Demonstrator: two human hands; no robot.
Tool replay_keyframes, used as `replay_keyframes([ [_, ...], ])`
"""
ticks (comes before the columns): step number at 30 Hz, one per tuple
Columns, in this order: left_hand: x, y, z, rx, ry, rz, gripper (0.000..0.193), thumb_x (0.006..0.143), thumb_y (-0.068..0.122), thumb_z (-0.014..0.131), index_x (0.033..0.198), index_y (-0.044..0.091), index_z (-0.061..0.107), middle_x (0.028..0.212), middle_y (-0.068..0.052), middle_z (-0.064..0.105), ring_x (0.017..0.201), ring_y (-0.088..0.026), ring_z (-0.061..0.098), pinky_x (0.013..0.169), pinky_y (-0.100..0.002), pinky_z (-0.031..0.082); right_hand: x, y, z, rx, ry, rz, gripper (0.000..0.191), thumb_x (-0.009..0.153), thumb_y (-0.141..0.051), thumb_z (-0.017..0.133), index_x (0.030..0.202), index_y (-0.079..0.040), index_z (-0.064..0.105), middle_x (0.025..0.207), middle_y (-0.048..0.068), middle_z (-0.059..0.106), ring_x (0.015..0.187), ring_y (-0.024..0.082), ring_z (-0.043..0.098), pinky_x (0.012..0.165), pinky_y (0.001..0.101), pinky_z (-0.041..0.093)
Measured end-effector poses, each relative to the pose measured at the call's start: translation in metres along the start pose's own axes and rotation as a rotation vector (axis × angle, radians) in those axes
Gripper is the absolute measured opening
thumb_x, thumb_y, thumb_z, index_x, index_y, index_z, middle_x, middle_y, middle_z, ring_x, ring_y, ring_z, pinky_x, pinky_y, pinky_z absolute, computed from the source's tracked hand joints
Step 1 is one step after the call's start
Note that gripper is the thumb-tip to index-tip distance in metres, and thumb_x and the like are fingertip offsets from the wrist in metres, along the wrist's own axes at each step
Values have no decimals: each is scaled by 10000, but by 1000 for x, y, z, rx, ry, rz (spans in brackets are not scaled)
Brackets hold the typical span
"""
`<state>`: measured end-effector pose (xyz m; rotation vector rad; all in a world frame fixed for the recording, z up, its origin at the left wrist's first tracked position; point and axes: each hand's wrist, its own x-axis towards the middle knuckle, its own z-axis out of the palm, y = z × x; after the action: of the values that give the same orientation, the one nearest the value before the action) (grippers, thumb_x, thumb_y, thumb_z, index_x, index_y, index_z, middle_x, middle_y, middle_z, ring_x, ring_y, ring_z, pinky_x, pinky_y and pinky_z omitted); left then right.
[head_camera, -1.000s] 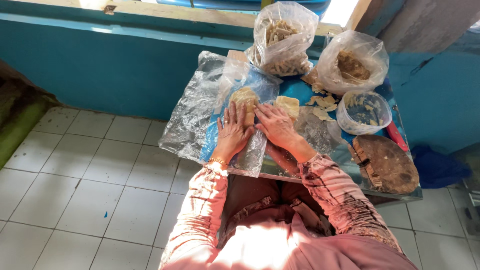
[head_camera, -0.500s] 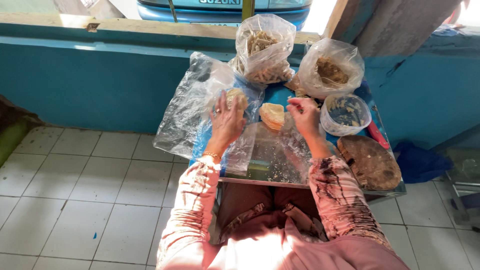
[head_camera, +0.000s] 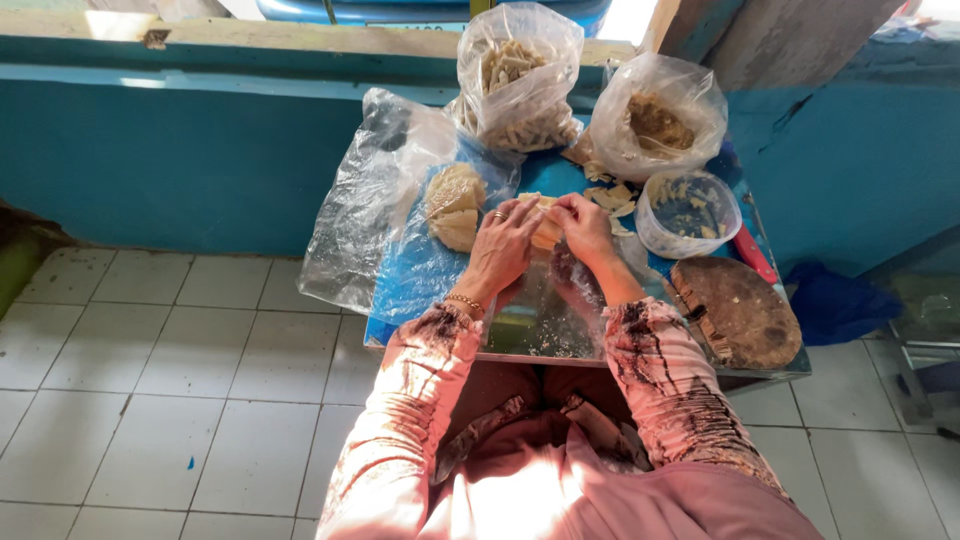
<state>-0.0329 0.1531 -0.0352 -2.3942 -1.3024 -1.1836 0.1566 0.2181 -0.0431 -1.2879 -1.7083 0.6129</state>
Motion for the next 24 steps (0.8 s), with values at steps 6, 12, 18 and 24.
replay_keyframes([
  [6, 2, 1, -2, 45, -37, -51, 382, 786, 99, 673, 1164, 92, 728, 1452, -123, 556, 1313, -319, 514, 1033, -443, 446, 0, 19, -4, -89, -115, -116, 275, 896, -267, 792, 1058, -48, 759, 950, 89, 741, 766, 188, 692, 704, 324, 543],
  [12, -1, -1, -2, -37, -45, -141, 319, 815, 128, 680, 1129, 115, 739, 1360, -85, 586, 1278, -311, 526, 1001, -446, 455, 17, 42, -14, 640, -120, 433, 108, 976, -212, 733, 1045, -131, 712, 875, -56, 692, 668, 43, 562, 571, 210, 407],
  [18, -1, -1, 1, -113, -37, -187, 266, 855, 126, 684, 1114, 132, 744, 1309, -78, 621, 1227, -311, 554, 981, -438, 468, 12, 32, -47, 885, -123, 443, 143, 964, -151, 660, 1087, -201, 714, 927, -62, 712, 725, 37, 615, 593, 198, 431],
  [24, 4, -7, -9, -368, 23, -264, 270, 905, 86, 662, 1164, 107, 733, 1272, -123, 671, 1156, -342, 621, 994, -435, 514, -61, -17, -70, -1, -12, -276, 134, 950, -127, 706, 1074, -76, 712, 1053, 23, 680, 894, 169, 655, 737, 285, 517],
])
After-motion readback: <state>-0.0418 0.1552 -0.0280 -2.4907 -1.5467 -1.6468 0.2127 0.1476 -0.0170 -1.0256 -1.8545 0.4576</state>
